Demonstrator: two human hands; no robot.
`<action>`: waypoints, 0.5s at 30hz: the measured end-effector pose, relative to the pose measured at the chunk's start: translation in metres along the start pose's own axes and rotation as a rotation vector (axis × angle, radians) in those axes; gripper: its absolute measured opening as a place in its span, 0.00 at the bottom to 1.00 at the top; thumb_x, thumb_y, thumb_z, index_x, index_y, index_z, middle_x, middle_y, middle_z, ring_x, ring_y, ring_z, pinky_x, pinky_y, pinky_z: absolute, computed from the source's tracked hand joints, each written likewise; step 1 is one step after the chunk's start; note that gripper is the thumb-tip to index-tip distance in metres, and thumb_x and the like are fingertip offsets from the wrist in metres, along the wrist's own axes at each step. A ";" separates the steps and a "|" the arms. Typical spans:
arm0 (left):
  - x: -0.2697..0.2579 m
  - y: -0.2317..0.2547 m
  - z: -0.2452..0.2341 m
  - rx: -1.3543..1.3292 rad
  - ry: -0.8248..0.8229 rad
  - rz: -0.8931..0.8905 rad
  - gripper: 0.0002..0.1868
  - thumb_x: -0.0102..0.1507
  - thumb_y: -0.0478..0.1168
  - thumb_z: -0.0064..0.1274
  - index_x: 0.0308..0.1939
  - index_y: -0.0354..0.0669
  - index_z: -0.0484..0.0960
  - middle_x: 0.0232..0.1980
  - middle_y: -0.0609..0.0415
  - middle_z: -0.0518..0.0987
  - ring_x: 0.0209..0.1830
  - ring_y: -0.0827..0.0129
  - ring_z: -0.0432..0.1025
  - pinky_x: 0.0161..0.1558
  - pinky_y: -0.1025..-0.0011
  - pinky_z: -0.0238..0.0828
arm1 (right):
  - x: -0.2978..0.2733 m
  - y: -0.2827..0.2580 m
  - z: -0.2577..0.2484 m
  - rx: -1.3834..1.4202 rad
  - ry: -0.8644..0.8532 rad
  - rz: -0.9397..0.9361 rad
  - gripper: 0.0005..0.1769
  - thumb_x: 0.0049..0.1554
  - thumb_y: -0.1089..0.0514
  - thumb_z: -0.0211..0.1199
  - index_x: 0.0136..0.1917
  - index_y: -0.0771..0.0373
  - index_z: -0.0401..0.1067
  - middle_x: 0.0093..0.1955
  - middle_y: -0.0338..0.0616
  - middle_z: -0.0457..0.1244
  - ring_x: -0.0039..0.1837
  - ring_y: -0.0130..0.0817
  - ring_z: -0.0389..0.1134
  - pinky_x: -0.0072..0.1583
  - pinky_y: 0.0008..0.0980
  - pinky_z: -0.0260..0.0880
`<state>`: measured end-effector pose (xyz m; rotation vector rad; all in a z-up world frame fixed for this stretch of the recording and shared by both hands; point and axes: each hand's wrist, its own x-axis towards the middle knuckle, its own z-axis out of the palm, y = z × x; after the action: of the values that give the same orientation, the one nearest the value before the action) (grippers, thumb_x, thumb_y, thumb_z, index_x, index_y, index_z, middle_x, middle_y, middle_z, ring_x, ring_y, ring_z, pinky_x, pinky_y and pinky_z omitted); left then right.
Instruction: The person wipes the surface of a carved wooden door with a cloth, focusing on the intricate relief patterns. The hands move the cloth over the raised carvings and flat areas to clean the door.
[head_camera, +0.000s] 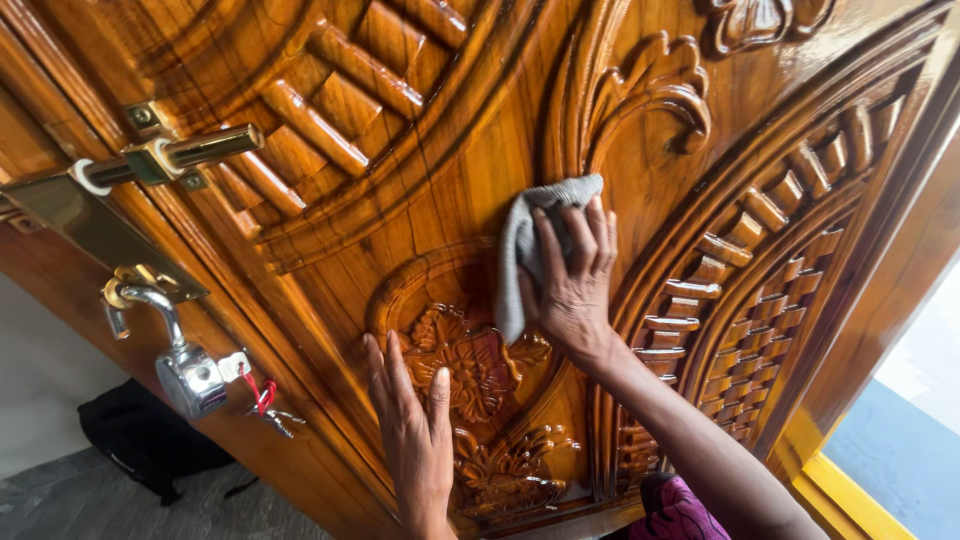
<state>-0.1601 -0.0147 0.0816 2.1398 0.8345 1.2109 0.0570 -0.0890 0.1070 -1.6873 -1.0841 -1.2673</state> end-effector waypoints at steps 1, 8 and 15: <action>0.000 -0.001 0.000 0.004 0.006 0.012 0.39 0.69 0.59 0.38 0.79 0.47 0.50 0.84 0.42 0.41 0.83 0.47 0.42 0.74 0.52 0.49 | 0.004 -0.005 0.008 0.024 -0.004 -0.028 0.41 0.56 0.48 0.69 0.77 0.64 0.60 0.76 0.58 0.45 0.82 0.62 0.39 0.82 0.62 0.34; -0.002 -0.015 0.005 -0.004 0.048 0.080 0.39 0.69 0.56 0.42 0.78 0.40 0.52 0.83 0.39 0.46 0.82 0.45 0.43 0.76 0.53 0.44 | 0.010 -0.082 0.059 0.013 -0.148 -0.390 0.41 0.54 0.43 0.65 0.78 0.42 0.58 0.81 0.49 0.48 0.82 0.48 0.40 0.79 0.61 0.33; -0.002 -0.028 -0.008 0.038 0.103 0.106 0.41 0.69 0.56 0.44 0.78 0.35 0.51 0.82 0.37 0.48 0.82 0.44 0.44 0.76 0.52 0.43 | 0.001 -0.094 0.052 -0.006 -0.276 -0.498 0.40 0.64 0.43 0.60 0.85 0.47 0.54 0.86 0.42 0.47 0.88 0.43 0.42 0.85 0.60 0.34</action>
<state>-0.1752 0.0037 0.0644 2.1917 0.8023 1.3785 -0.0130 -0.0078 0.1035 -1.6890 -1.7478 -1.3539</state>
